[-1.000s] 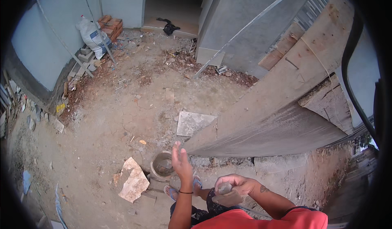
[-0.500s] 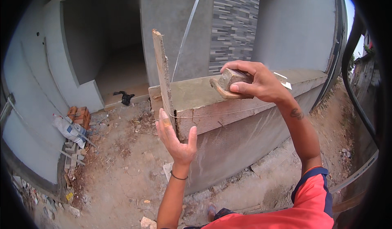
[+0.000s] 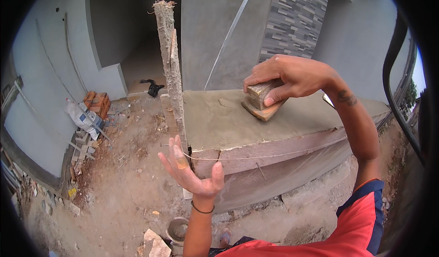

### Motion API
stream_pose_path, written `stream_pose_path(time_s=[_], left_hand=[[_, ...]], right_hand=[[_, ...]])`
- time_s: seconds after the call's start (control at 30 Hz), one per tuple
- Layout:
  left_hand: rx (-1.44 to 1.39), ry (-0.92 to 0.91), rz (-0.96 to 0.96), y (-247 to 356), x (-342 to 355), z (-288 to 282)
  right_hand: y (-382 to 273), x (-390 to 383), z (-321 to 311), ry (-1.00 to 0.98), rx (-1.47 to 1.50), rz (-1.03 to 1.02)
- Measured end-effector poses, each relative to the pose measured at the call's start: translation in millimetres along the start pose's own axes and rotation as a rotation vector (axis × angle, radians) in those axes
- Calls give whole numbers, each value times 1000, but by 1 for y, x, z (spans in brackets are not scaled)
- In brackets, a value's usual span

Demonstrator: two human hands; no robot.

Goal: The person smooths a freshly plastered concrete ledge using a rectangular trowel, then switches to a cloth to wipe and finish the surface. The person repeatedly rubs the ledge with both tools to even out the plaster.

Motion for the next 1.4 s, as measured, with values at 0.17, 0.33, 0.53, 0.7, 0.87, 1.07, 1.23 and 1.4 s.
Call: stream_pose_path(time_s=[0.17, 0.33, 0.53, 0.7, 0.87, 1.07, 1.23, 1.4], left_hand=[[42, -1, -21, 2, -5, 1], [45, -23, -5, 0, -5, -2], [-30, 6, -44, -5, -5, -1], [-9, -2, -16, -6, -4, -2], [-51, 26, 38, -8, -1, -5], [-65, -19, 21, -7, -1, -6], [-85, 17, 32, -6, -2, -5], [-81, 35, 64, -8, -4, -5]], right_hand=[[2, -1, 1, 179, 111, 122], [0, 19, 14, 228, 297, 110], [-9, 8, 19, -17, 299, -2], [-3, -4, 10, 163, 330, 182], [-14, 2, 15, 125, 276, 63], [-9, -8, 16, 226, 331, 413], [-27, 8, 20, 170, 417, 169], [-53, -15, 25, -63, 416, -75]])
Point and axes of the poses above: each hand's wrist, its own x-axis towards the middle knuckle, its own z-axis out of the palm, y = z × x, the point moved 4 cm from there along x, towards the middle knuckle, and after that the axes turned 15 degrees about z, right-handed, at the moved point
